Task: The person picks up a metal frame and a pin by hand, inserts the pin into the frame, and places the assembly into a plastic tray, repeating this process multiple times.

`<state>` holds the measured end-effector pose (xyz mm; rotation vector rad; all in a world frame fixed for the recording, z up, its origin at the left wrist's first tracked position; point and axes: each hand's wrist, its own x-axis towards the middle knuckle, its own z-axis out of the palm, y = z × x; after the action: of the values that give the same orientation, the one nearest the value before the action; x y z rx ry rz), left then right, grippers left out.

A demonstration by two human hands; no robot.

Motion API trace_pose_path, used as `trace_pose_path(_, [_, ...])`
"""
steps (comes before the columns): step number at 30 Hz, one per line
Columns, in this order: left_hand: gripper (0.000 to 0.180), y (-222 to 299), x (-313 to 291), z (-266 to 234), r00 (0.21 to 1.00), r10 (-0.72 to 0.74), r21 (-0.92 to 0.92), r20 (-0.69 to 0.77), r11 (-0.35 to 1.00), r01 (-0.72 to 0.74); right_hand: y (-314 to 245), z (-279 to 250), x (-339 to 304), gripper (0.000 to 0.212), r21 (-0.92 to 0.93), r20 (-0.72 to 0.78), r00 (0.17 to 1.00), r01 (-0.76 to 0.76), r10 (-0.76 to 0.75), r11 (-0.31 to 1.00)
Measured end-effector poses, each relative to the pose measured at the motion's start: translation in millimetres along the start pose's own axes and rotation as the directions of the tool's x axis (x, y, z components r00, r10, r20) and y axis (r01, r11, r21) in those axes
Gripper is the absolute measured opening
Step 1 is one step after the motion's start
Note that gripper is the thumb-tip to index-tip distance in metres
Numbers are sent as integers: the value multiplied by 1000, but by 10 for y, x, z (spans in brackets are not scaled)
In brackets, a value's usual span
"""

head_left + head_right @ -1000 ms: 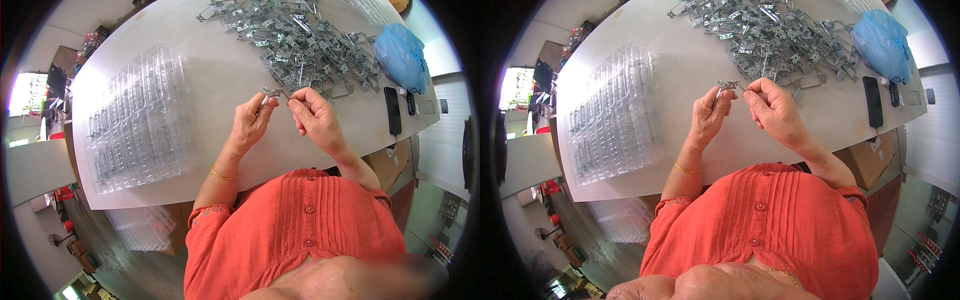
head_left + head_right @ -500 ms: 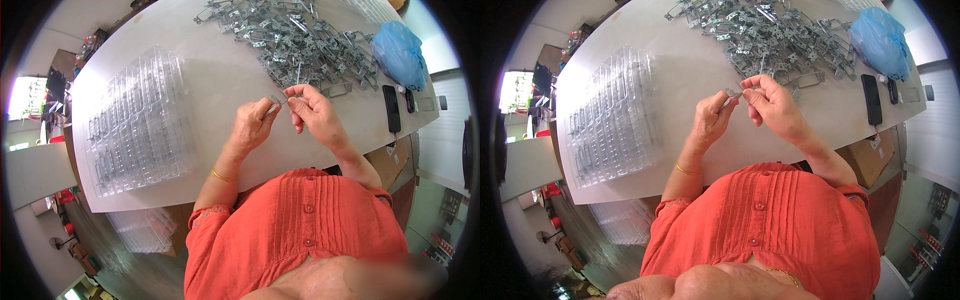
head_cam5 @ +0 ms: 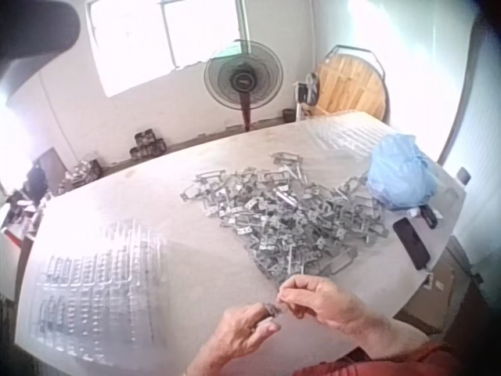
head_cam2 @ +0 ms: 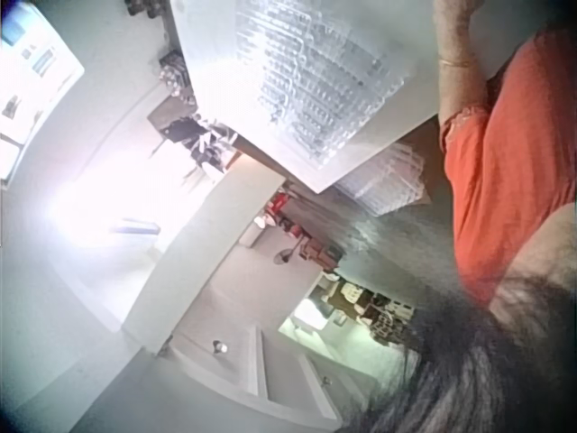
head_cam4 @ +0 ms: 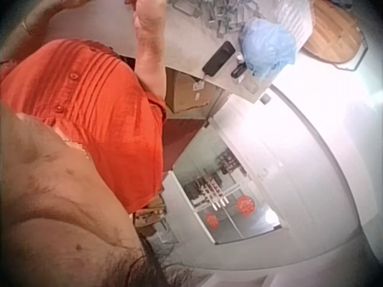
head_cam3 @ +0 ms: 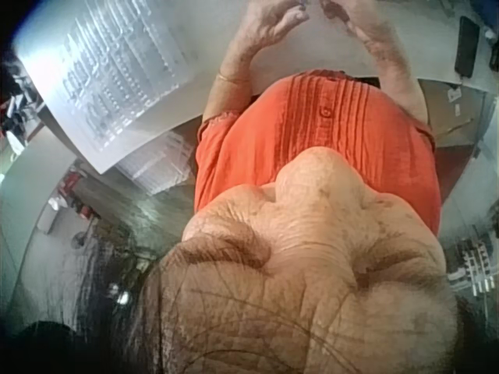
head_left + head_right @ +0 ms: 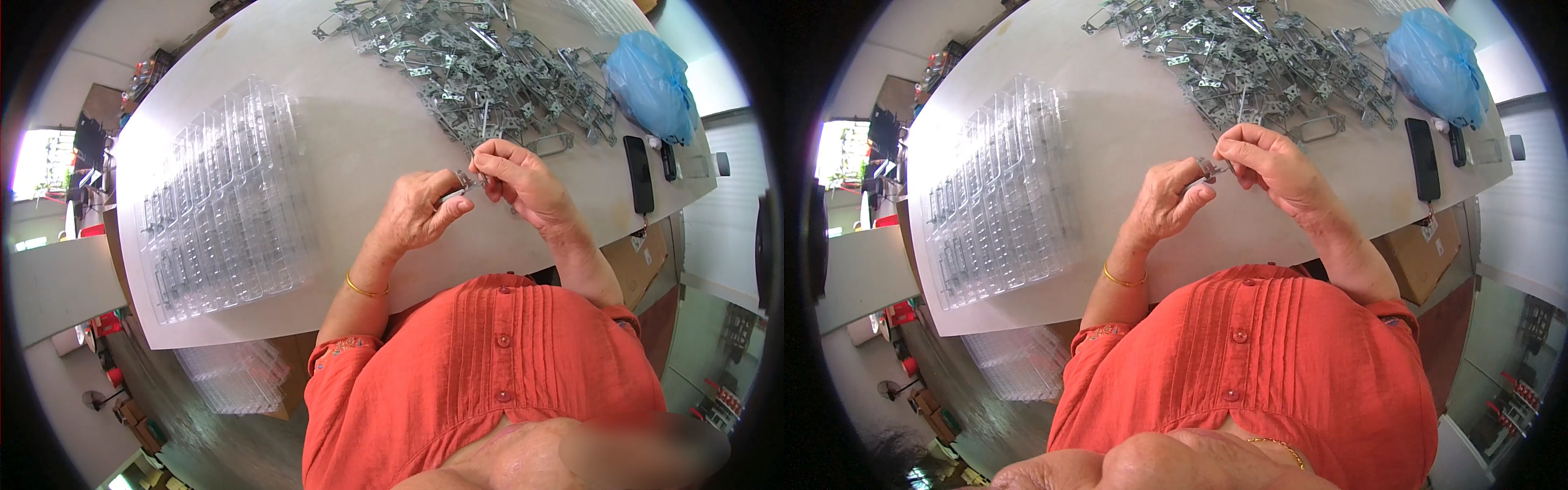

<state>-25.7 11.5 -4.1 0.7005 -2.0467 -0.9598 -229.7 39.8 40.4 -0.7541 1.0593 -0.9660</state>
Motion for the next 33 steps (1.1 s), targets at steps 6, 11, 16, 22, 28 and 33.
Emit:
trace_pose_path(6, [58,88,-14,-47,972,-221,-202,74,952,232,-104,76,-44,14,-99,-173,955,227,-242,969])
trace_pose_path(11, [63,77,-10,-88,924,-381,-275,-24,891,361,-136,229,-238,14,-269,-51,989,118,-136,956])
trace_pose_path(16, [62,64,-8,-52,938,-343,-254,-54,913,320,-106,298,-212,15,-321,2,989,143,-150,936])
trace_pose_path(22, [57,62,5,-49,948,-307,-133,-80,946,295,-122,305,-230,17,-327,-28,995,85,-100,941])
trace_pose_path(28, [46,39,34,-49,980,-159,-26,-124,987,156,-125,303,-231,24,-322,-32,993,96,-113,942])
trace_pose_path(33, [37,-14,14,-3,999,-26,160,-48,987,34,-126,278,-198,31,-264,7,994,107,-109,958])
